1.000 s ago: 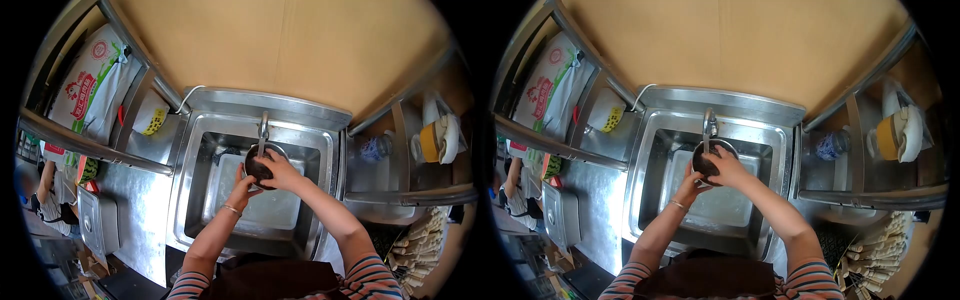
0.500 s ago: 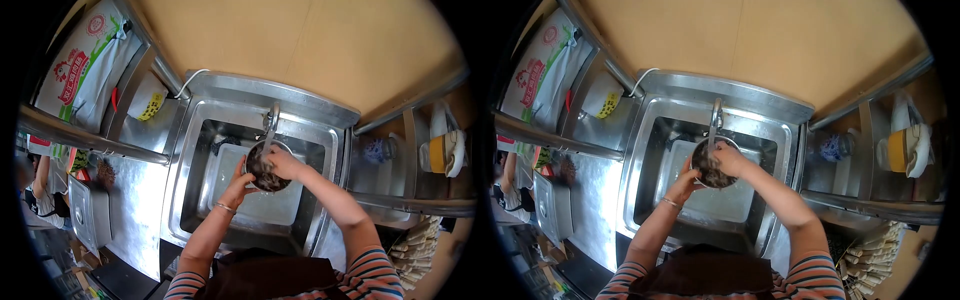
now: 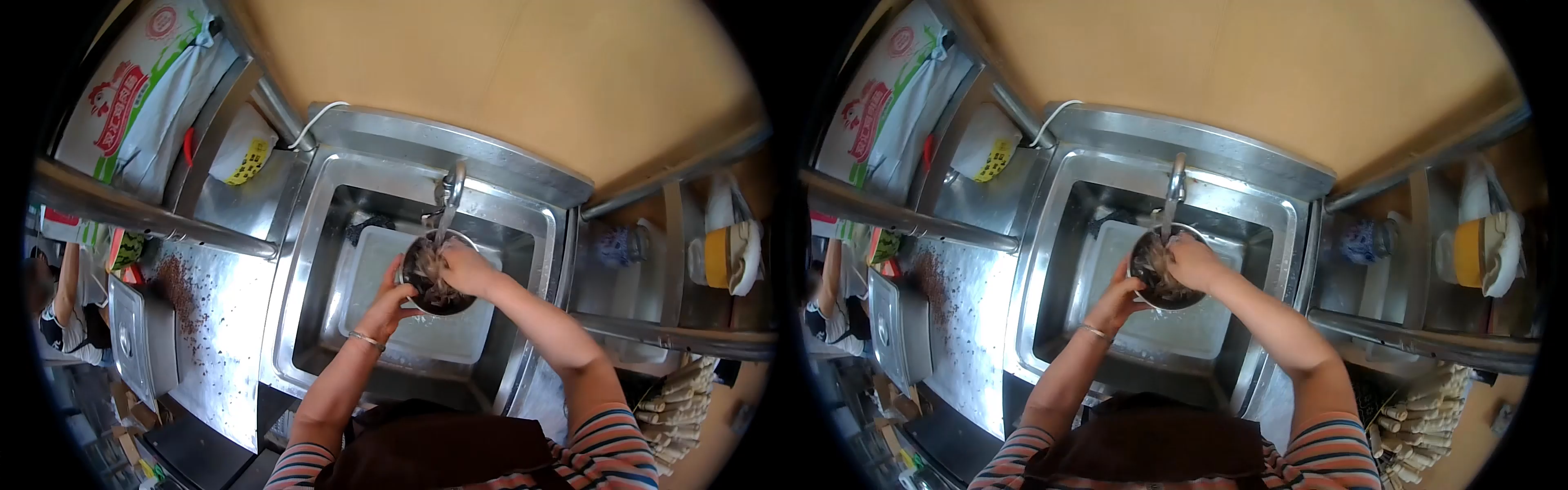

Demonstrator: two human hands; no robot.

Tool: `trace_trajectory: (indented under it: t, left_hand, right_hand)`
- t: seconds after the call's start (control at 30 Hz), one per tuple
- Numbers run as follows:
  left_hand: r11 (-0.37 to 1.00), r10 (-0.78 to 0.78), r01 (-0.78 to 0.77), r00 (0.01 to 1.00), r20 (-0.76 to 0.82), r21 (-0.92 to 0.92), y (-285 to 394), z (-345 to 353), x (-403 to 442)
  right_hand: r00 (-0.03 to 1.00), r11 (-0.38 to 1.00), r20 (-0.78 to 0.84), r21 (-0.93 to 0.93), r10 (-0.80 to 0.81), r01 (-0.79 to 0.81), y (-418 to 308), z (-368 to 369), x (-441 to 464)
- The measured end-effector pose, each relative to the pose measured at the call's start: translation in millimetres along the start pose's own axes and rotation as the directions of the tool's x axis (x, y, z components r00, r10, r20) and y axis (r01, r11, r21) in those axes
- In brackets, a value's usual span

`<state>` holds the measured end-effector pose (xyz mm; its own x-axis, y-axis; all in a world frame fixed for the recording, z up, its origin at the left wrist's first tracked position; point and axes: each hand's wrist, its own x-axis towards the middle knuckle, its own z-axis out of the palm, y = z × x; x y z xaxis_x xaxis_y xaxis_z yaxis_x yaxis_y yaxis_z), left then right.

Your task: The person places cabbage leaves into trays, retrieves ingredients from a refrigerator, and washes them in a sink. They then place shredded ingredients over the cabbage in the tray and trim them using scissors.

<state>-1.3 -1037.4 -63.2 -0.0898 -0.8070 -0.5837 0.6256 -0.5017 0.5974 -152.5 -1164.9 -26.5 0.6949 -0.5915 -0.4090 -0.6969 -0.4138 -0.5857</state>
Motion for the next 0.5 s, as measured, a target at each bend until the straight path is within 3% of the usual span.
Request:
trace_trajectory:
  t: [0.07, 0.17, 0.2, 0.23, 0.27, 0.3, 0.37, 0.43, 0.5]
  left_hand:
    - [1.0, 0.011, -0.011, 1.0, 0.007, -0.005, -8, -2, 2]
    - [0.997, 0.079, -0.079, 0.996, -0.038, 0.012, -16, 3, 3]
    - [0.997, 0.07, -0.068, 0.996, -0.056, 0.025, -12, 11, 0]
    - [0.998, 0.051, -0.049, 0.997, -0.055, 0.041, -6, 20, -4]
    - [0.999, 0.027, -0.026, 0.999, -0.047, 0.035, -4, 23, -5]
    - [1.0, 0.0, 0.001, 1.0, -0.027, 0.031, -4, 25, -3]
    - [0.999, 0.049, -0.048, 0.998, -0.043, 0.019, -10, 20, 3]
    - [1.0, 0.012, -0.013, 1.0, -0.023, -0.01, -10, 16, 3]
    - [0.999, 0.032, -0.033, 0.999, -0.04, -0.04, -14, 12, 5]
  right_hand:
    - [0.991, 0.982, -0.038, -0.147, -0.126, 0.119, -17, -5, -25]
    - [0.937, 0.894, 0.159, -0.284, -0.313, 0.347, -7, 13, -21]
    - [0.948, 0.91, 0.194, -0.288, -0.251, 0.299, -2, 19, -20]
    - [0.943, 0.911, 0.195, -0.264, -0.27, 0.316, -2, 17, -19]
    - [0.941, 0.92, 0.052, -0.195, -0.335, 0.339, 8, 29, -15]
    - [0.933, 0.912, 0.019, -0.204, -0.359, 0.355, 7, 32, -9]
    - [0.966, 0.966, -0.027, -0.023, -0.258, 0.258, 9, 37, -7]
    - [0.995, 0.955, -0.084, 0.287, -0.058, 0.08, 22, 43, 2]
    - [1.0, 0.883, 0.018, 0.469, 0.011, -0.018, -10, 9, -8]
